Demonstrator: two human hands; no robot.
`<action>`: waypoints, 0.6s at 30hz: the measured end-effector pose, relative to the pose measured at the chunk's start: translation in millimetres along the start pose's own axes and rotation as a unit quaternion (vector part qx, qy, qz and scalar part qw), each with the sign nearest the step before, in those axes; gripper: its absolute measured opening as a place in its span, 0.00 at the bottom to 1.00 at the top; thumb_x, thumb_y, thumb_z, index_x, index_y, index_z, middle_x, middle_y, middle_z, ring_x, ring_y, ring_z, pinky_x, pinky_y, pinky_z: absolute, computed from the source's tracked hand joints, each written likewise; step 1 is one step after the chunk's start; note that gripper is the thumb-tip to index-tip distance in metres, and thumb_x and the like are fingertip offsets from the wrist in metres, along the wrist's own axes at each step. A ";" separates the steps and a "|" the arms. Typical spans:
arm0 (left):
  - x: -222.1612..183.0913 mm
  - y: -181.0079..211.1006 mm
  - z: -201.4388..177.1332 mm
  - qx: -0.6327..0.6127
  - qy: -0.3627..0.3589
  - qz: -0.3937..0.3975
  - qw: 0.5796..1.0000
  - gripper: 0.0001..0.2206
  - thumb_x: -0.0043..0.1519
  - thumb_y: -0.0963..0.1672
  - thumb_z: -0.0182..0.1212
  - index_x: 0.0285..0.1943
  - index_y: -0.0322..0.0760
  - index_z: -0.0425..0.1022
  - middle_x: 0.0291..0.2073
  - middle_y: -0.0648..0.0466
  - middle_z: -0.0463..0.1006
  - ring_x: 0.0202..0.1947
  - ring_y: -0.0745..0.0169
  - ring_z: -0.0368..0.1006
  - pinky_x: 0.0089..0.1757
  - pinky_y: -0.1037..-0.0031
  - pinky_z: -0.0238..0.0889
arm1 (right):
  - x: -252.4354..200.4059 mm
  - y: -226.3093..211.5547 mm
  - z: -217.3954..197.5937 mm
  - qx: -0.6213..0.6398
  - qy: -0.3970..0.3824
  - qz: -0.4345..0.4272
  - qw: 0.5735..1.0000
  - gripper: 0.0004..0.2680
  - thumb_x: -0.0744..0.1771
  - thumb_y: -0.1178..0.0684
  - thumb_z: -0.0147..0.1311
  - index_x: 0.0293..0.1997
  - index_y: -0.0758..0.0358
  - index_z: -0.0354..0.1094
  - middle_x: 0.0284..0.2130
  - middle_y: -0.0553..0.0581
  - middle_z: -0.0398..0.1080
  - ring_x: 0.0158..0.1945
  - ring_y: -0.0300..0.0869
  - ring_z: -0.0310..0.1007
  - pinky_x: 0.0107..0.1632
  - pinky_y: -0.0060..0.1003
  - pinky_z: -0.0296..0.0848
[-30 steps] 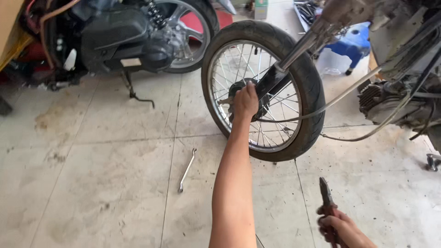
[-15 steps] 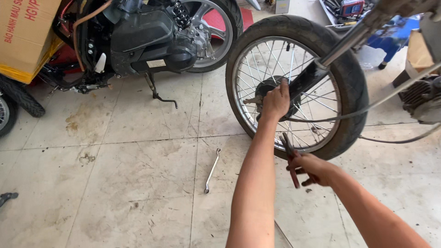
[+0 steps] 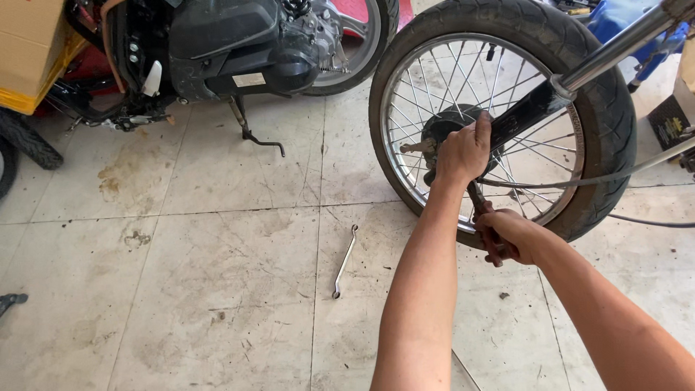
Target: The person works on a motorcycle wheel by using pliers to adjust or pull a cable and then uses a screwdriver to tighten a screw on the wheel assembly.
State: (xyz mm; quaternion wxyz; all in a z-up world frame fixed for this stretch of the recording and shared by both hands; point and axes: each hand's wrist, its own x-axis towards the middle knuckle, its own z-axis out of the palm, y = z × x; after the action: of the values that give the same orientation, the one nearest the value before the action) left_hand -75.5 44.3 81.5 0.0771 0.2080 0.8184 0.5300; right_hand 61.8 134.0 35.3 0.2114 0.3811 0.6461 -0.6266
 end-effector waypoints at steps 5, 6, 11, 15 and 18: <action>3.9 -3.8 7.7 0.024 0.015 -0.003 1.000 0.37 0.71 0.59 0.20 0.63 0.34 0.74 0.40 0.30 0.81 0.48 0.21 0.78 0.50 0.32 0.72 | 5.5 3.4 -5.8 -0.023 -0.004 -0.009 1.000 0.12 0.66 0.54 0.46 0.46 0.79 0.63 0.15 0.70 0.62 0.31 0.65 0.74 0.35 0.68 0.76; 6.1 -5.4 9.2 0.030 0.022 0.001 0.999 0.36 0.72 0.58 0.20 0.60 0.34 0.76 0.38 0.31 0.82 0.47 0.22 0.78 0.50 0.33 0.72 | -4.7 -3.2 -4.4 -0.032 -0.001 -0.005 0.999 0.11 0.66 0.54 0.45 0.42 0.78 0.64 0.17 0.69 0.63 0.32 0.62 0.74 0.36 0.65 0.76; 3.6 1.0 11.9 0.061 0.042 -0.007 0.997 0.37 0.70 0.59 0.21 0.53 0.38 0.80 0.36 0.32 0.83 0.45 0.24 0.79 0.50 0.35 0.72 | 5.0 6.1 -3.0 -0.032 0.008 -0.017 0.999 0.07 0.64 0.56 0.49 0.35 0.72 0.65 0.16 0.61 0.61 0.23 0.54 0.68 0.26 0.54 0.71; 1.6 5.5 14.5 0.054 0.067 0.003 0.996 0.36 0.71 0.57 0.22 0.48 0.37 0.82 0.34 0.32 0.82 0.43 0.24 0.80 0.49 0.36 0.72 | 15.0 20.6 2.7 -0.006 0.004 -0.033 0.999 0.06 0.63 0.54 0.51 0.28 0.65 0.62 0.12 0.54 0.53 0.14 0.46 0.54 0.13 0.43 0.59; 3.5 6.7 21.0 0.078 0.132 0.027 0.988 0.34 0.70 0.55 0.27 0.34 0.33 0.81 0.25 0.34 0.80 0.35 0.24 0.80 0.45 0.39 0.72 | -9.7 18.9 8.2 0.048 -0.004 -0.050 0.998 0.05 0.64 0.57 0.51 0.31 0.65 0.60 0.15 0.51 0.52 0.15 0.40 0.53 0.15 0.37 0.54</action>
State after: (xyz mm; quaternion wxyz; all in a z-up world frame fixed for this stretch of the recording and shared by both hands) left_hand -69.6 65.6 78.9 -0.0624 0.1639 0.8542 0.4895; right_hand 80.4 122.5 29.3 0.1640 0.3557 0.6327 -0.6680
